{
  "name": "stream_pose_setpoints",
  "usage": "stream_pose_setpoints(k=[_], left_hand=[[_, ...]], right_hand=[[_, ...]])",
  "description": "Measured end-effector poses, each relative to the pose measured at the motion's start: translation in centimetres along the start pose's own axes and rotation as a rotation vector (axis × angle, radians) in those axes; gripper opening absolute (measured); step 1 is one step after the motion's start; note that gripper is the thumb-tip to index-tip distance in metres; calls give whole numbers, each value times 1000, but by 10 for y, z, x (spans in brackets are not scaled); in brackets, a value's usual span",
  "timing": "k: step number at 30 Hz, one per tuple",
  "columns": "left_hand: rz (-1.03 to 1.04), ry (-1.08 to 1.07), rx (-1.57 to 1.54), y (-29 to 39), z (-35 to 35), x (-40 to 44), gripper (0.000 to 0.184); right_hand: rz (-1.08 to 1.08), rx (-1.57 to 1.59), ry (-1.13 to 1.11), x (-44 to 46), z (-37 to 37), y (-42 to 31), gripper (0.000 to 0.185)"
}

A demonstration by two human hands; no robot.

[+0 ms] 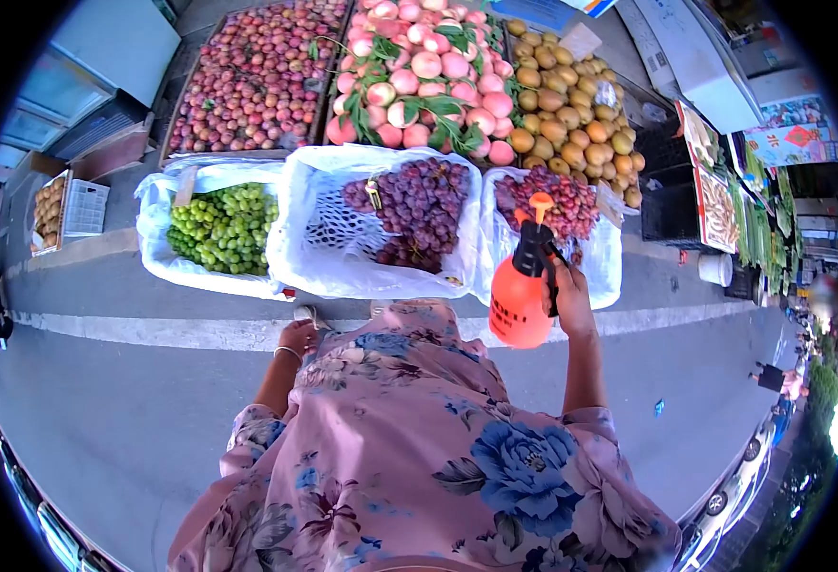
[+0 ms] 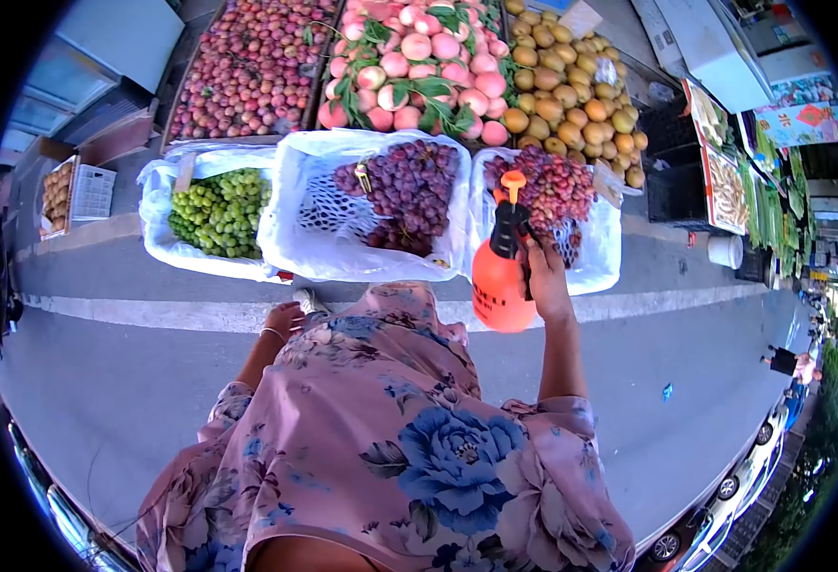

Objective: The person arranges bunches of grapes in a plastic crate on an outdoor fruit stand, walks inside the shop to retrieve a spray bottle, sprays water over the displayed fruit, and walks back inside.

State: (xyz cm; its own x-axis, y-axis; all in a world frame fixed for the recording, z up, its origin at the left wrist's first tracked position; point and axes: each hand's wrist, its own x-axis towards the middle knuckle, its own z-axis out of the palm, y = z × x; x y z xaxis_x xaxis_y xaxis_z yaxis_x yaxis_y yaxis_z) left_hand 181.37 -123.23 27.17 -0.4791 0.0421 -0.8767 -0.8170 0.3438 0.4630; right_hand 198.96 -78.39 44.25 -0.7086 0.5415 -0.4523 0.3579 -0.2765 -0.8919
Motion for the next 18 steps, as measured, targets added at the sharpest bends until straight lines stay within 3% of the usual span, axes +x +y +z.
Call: stream_pose_setpoints(k=[1, 2, 4, 8, 10, 13, 14, 18], left_hand=[[-32, -38, 28, 0, -8, 3, 31], [-26, -33, 24, 0, -22, 4, 31], [-33, 91, 29, 7, -50, -1, 31], [52, 293, -134, 4, -109, -2, 29], [16, 358, -222, -4, -127, -10, 29], [-51, 344, -205, -30, -146, 2, 31], [-32, 245, -257, -47, -154, 9, 30], [-76, 248, -84, -64, -126, -2, 27]], right_hand=[[-136, -37, -16, -1, 11, -13, 29], [-141, -35, -22, 6, 20, -15, 29], [-221, 177, 152, 24, 35, -15, 29], [37, 218, 120, 49, 61, -34, 30], [29, 209, 125, 61, 69, -40, 29], [22, 325, 314, 93, 72, -38, 27], [19, 326, 311, 100, 71, -40, 27], [159, 193, 236, 114, 68, -61, 23]])
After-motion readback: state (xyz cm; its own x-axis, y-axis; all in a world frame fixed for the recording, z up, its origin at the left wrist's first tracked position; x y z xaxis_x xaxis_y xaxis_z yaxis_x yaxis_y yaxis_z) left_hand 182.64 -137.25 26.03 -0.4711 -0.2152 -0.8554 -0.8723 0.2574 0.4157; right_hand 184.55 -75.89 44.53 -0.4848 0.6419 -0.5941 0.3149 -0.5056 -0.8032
